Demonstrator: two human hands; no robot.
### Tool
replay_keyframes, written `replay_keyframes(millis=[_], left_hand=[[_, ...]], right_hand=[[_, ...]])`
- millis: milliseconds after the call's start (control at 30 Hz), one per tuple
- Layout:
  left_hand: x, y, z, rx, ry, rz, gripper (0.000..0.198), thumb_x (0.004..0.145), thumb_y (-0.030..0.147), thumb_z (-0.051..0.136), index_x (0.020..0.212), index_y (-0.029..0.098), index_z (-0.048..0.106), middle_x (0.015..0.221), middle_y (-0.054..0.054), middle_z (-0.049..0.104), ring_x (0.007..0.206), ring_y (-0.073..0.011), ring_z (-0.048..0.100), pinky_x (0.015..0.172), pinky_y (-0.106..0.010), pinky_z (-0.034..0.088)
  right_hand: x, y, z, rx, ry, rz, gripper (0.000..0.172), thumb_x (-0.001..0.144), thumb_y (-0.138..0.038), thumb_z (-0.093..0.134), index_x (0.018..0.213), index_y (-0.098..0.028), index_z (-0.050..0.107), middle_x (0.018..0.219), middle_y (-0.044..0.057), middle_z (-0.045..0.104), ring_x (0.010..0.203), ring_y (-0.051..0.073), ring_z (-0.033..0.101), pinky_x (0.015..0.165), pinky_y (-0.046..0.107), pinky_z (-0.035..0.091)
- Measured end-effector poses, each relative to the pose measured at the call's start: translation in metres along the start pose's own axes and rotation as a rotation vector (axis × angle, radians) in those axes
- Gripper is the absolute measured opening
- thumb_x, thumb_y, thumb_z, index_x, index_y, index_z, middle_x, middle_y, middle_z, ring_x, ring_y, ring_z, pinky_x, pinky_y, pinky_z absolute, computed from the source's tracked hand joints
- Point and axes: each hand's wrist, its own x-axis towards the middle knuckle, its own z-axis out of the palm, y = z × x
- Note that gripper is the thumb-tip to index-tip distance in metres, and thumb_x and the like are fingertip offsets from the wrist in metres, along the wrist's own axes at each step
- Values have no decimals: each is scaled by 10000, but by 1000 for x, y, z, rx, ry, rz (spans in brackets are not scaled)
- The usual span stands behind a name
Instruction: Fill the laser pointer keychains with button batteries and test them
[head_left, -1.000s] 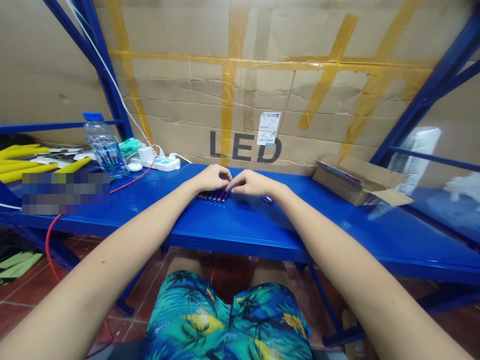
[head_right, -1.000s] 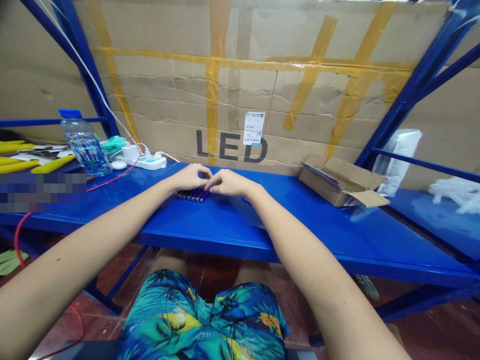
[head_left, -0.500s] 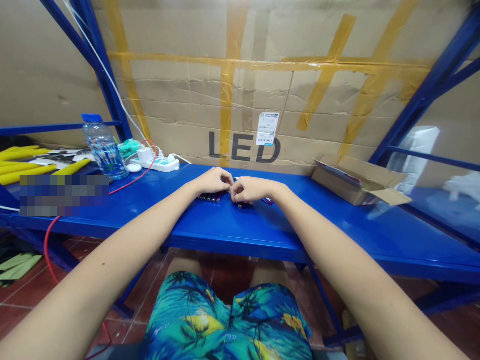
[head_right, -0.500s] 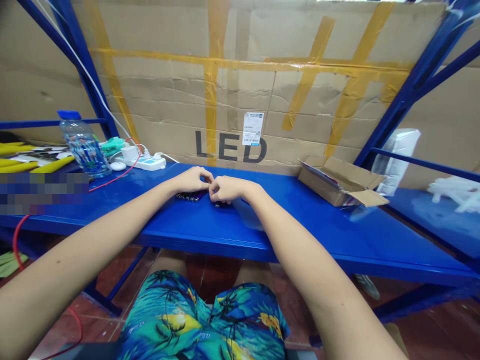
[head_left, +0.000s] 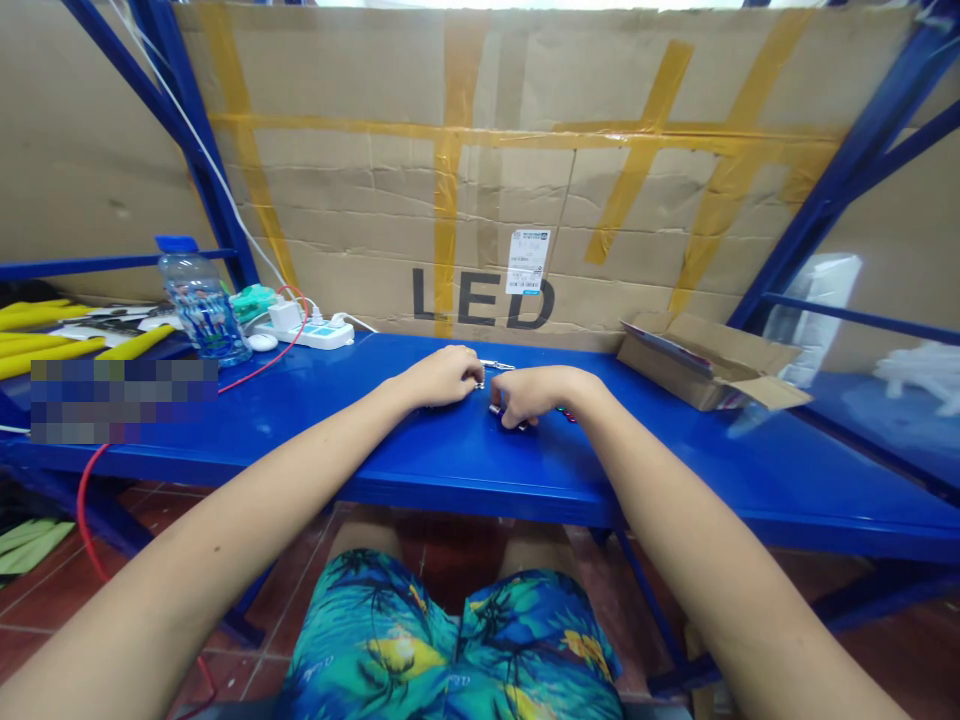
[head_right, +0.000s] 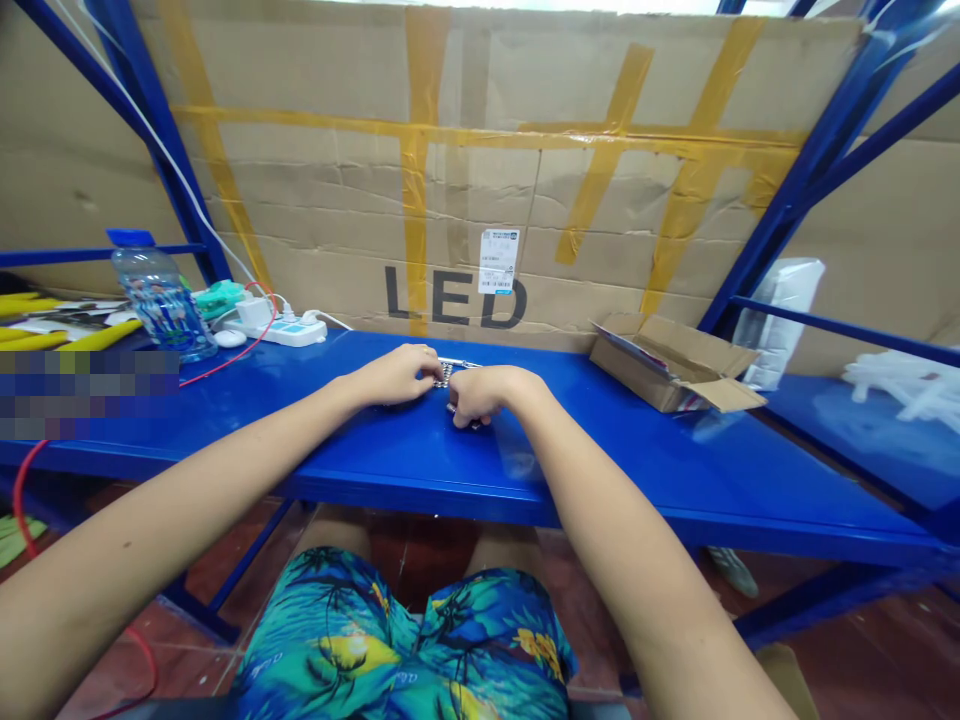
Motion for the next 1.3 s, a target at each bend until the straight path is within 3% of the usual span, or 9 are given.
replay_keyframes(millis=[133,300,467,767,1033,1200,1300], left_hand=[[0,8,4,168,-54,48,249,856,114,476,854,159,722,920,-117,683,940,-266,631,807,-358,477],[0,13,8,202,-88,38,272,869,106,457,933,162,716,1004,-119,695,975,-262,638,835,-356,494],[0,13,8,183,-106,37,260,858,90,443,864,173,689,961,-98,690,937,-250,634,823,-354,492],[-1,10,10,168,-75,53,257,885,116,436,880,170,687,944,-102,684,935,-252,620,839,-366,485],[-1,5,13,102,-82,74,288,871,82,451,938,174,716,988,-92,699,964,-243,629,861,-353,492],[-2,3,7,-33,-73,51,310,832,47,451,940,171,714,995,-73,690,935,-205,636,879,-324,485],[-3,2,3,56,-44,-14,253,844,125,481,921,175,716,950,-81,680,909,-234,611,859,-368,466]], right_hand=[[2,6,-2,1,-9,-89,93,690,-167,695,698,-206,611,596,-9,602,521,147,535,508,282,359],[-5,25,-9,219,70,-202,161,688,-126,632,820,-206,587,644,-27,608,539,130,564,500,239,384],[-9,46,-6,424,226,-293,163,702,-126,583,847,-195,557,618,-40,575,537,119,553,513,227,420],[9,50,8,375,465,-231,161,691,-138,607,845,-181,590,681,-26,601,599,122,550,520,223,394],[12,46,12,434,394,-215,174,700,-115,589,854,-192,565,638,-35,591,561,128,569,502,224,391],[12,47,10,384,445,-198,161,696,-116,618,838,-184,588,675,-25,600,593,126,566,513,222,390],[13,46,11,372,471,-206,118,703,-120,620,802,-177,590,689,-16,613,612,125,568,523,221,396]])
